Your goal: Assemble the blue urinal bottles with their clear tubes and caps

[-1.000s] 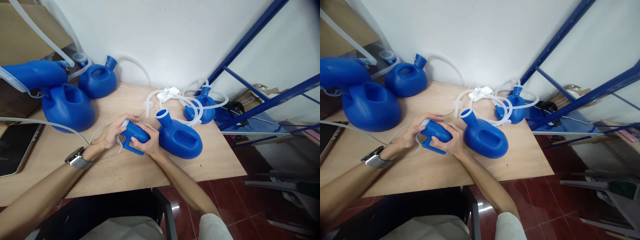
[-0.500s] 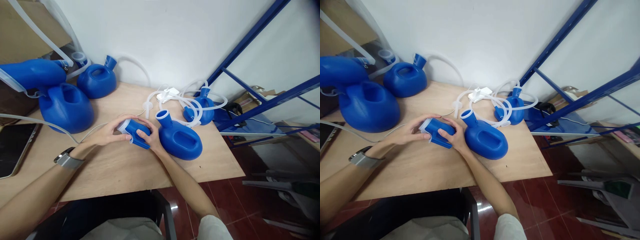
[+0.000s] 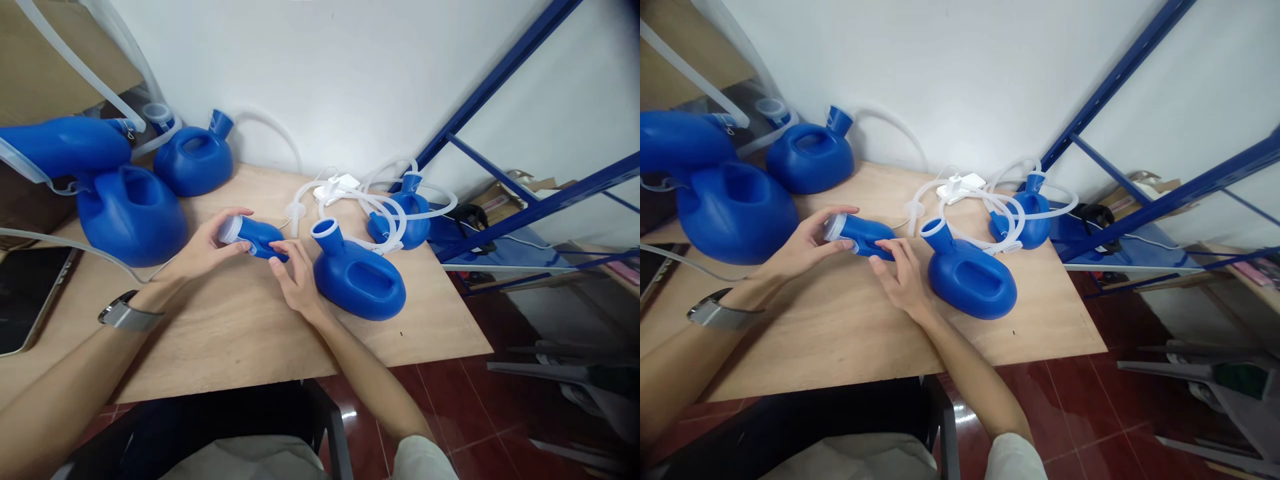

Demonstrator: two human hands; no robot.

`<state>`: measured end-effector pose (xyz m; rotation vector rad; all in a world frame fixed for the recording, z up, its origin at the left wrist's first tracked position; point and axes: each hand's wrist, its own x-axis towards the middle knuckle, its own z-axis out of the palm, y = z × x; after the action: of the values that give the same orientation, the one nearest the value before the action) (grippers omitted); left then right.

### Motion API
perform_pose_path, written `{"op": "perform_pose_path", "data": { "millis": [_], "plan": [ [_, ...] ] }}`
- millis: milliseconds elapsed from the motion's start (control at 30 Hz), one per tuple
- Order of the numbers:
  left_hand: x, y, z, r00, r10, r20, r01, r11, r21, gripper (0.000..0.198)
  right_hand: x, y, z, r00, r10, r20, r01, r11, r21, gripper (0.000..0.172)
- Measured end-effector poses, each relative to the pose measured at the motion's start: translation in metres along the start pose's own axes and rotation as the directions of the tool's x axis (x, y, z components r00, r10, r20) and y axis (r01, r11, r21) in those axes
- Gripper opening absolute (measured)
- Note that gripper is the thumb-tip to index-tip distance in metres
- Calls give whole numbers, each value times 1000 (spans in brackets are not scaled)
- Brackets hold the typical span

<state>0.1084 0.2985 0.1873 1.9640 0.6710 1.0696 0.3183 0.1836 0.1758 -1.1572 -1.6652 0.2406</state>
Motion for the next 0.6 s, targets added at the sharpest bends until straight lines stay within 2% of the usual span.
{"op": "perform_pose_path", "data": {
  "millis": [100,233,433,600],
  "plan": [
    [-2,1,6,996,84,-9,-83,995,60,63,0,-1,5,998,38,50,-36,999,-26,38],
    [-3,0,13,986,169,-2,-168,979,114,59,-1,5,12,998,70,5,-70,997,20,32],
    [-4,-1,19,969,246,-30,-241,963,121,54,-5,10,13,1000,18,-4,-18,999,-50,28],
    [-4,2,22,965,258,-41,-251,961,118,48,-9,14,19,990,-109,-86,101,991,-85,22]
  ]
}}
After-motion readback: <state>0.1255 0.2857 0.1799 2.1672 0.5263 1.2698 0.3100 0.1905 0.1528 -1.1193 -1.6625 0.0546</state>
